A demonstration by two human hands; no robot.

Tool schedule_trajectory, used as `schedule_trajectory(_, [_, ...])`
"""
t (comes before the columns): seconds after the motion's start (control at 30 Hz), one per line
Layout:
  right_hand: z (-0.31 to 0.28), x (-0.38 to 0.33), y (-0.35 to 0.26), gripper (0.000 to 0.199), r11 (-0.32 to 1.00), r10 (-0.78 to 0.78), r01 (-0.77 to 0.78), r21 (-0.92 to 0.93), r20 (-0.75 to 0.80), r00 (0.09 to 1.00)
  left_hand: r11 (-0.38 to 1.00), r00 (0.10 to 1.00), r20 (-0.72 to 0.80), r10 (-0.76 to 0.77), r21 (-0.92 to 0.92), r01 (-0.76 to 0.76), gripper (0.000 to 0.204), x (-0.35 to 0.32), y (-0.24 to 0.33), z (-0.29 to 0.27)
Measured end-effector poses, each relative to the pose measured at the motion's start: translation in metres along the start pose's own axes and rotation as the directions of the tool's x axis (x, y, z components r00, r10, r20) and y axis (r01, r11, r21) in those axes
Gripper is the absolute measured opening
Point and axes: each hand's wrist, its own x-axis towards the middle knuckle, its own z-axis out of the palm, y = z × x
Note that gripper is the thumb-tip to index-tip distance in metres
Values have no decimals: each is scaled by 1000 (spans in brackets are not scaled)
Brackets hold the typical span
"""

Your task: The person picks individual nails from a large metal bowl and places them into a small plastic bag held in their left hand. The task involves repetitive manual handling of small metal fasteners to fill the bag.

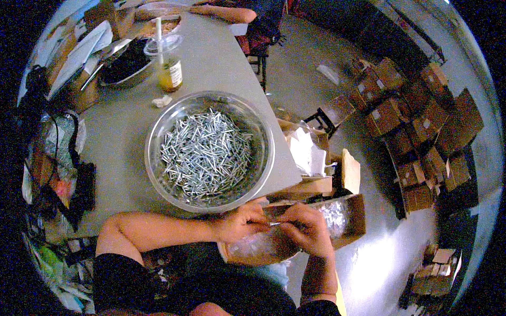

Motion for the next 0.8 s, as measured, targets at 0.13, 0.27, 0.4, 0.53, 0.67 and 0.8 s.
schedule_trajectory(0.13, [-2,-16,5,10,1000,-2,2,-11,-40,999,983,997,-21,-74,-173,69,18,-3,6,2])
schedule_trajectory(0.27, [2,-15,-1,11,1000,-15,16,25,-35,999,979,981,15,-194,-57,194,23,-6,15,-2])
schedule_trajectory(0.4, [3,-16,-1,10,1000,-8,9,22,-32,999,971,989,-12,-146,-196,140,21,-3,17,-1])
schedule_trajectory(0.53, [4,-17,-2,10,999,-1,3,34,-42,999,991,999,-37,-14,-131,9,21,-4,5,3])
schedule_trajectory(0.67, [1,-13,-10,12,999,-38,37,9,41,998,979,999,11,32,-203,-30,23,-3,9,0])
schedule_trajectory(0.8, [2,-11,-12,14,996,-32,38,-78,76,997,980,981,134,-143,-122,159,25,-2,24,-5])
